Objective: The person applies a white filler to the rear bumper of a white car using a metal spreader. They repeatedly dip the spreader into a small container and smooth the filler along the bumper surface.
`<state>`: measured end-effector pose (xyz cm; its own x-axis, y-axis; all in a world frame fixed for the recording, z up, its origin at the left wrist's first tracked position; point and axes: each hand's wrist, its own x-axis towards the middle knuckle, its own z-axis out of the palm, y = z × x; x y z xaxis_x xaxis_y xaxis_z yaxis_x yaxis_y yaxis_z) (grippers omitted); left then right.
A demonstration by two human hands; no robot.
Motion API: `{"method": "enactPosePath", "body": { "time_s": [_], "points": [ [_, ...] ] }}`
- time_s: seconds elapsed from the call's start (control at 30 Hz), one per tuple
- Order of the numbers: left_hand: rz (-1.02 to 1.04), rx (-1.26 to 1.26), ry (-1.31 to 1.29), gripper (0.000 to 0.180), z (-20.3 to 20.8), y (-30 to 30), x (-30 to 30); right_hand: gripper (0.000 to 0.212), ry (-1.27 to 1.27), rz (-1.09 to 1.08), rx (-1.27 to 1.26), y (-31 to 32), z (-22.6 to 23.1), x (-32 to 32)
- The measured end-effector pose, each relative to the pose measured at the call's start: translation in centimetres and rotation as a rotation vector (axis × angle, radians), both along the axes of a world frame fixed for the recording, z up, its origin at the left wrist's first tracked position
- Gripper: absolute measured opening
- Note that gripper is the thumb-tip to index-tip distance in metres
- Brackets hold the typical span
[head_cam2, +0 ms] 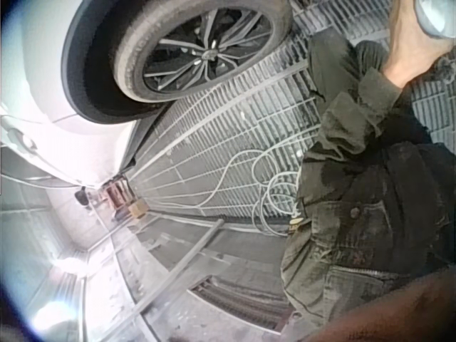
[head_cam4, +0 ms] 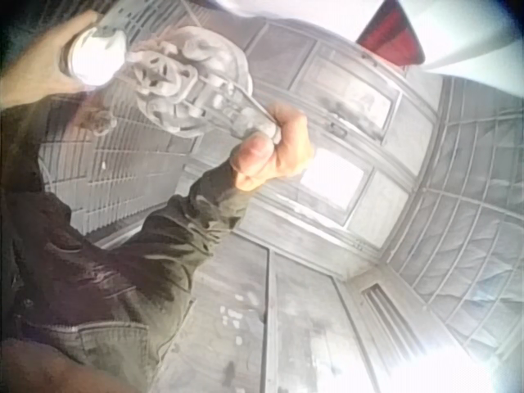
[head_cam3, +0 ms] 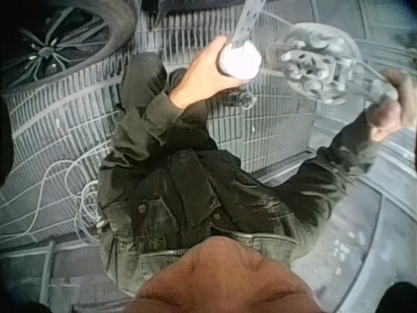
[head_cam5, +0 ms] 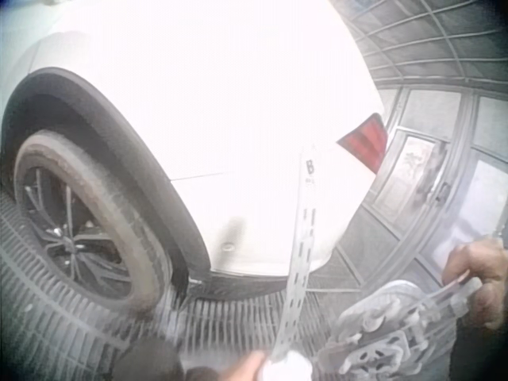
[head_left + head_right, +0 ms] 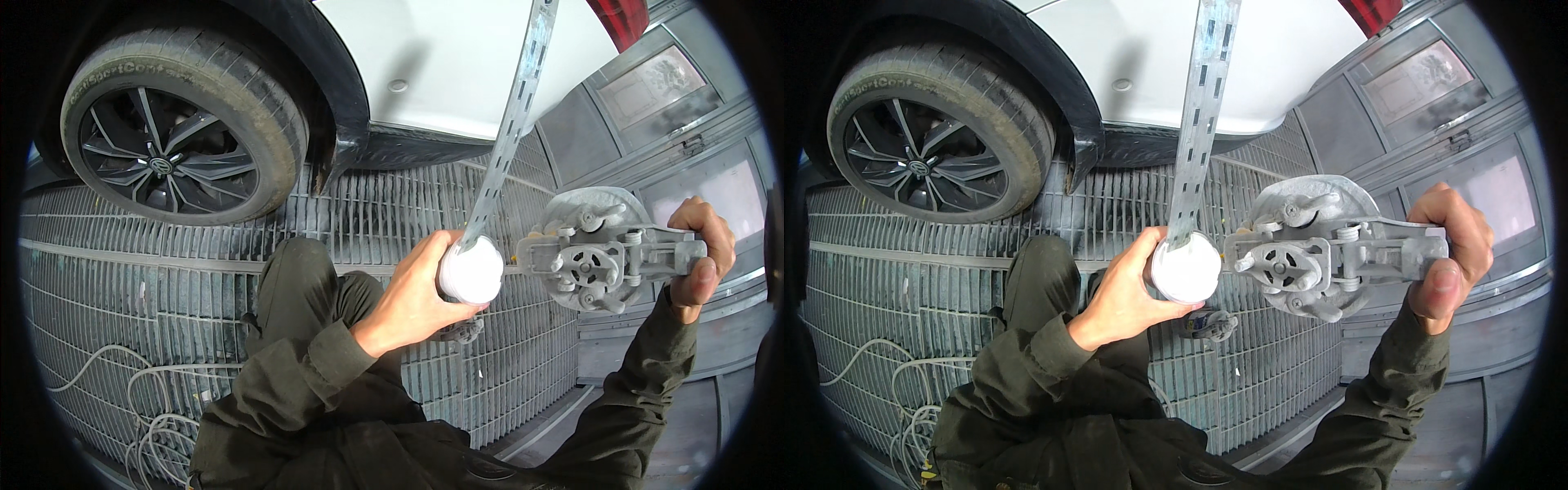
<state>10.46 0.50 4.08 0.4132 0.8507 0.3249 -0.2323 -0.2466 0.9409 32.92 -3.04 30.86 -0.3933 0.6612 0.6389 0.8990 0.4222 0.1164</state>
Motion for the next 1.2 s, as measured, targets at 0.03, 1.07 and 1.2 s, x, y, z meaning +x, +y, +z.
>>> {"method": "enactPosePath", "body": {
  "time_s": [0.03, 1.07, 1.2],
  "points": [
    [0.000, 0.007, -0.017, 0.077, -0.1, 0.1, 0.0, 0.084, 0.002, 0.001, 0.003, 0.1, 0.0, -0.1],
    [0.099, -0.171, 0.238, 0.069, -5.3, -1.3, -8.5, 0.020, 1.728, -0.552, -0.804, 2.7, -40.9, 14.0],
    [0.093, -0.262, 0.227, 0.076, -4.9, -1.9, -10.3, 0.051, 1.690, -0.866, -0.382, 3.6, -57.1, 17.7]
  ]
}}
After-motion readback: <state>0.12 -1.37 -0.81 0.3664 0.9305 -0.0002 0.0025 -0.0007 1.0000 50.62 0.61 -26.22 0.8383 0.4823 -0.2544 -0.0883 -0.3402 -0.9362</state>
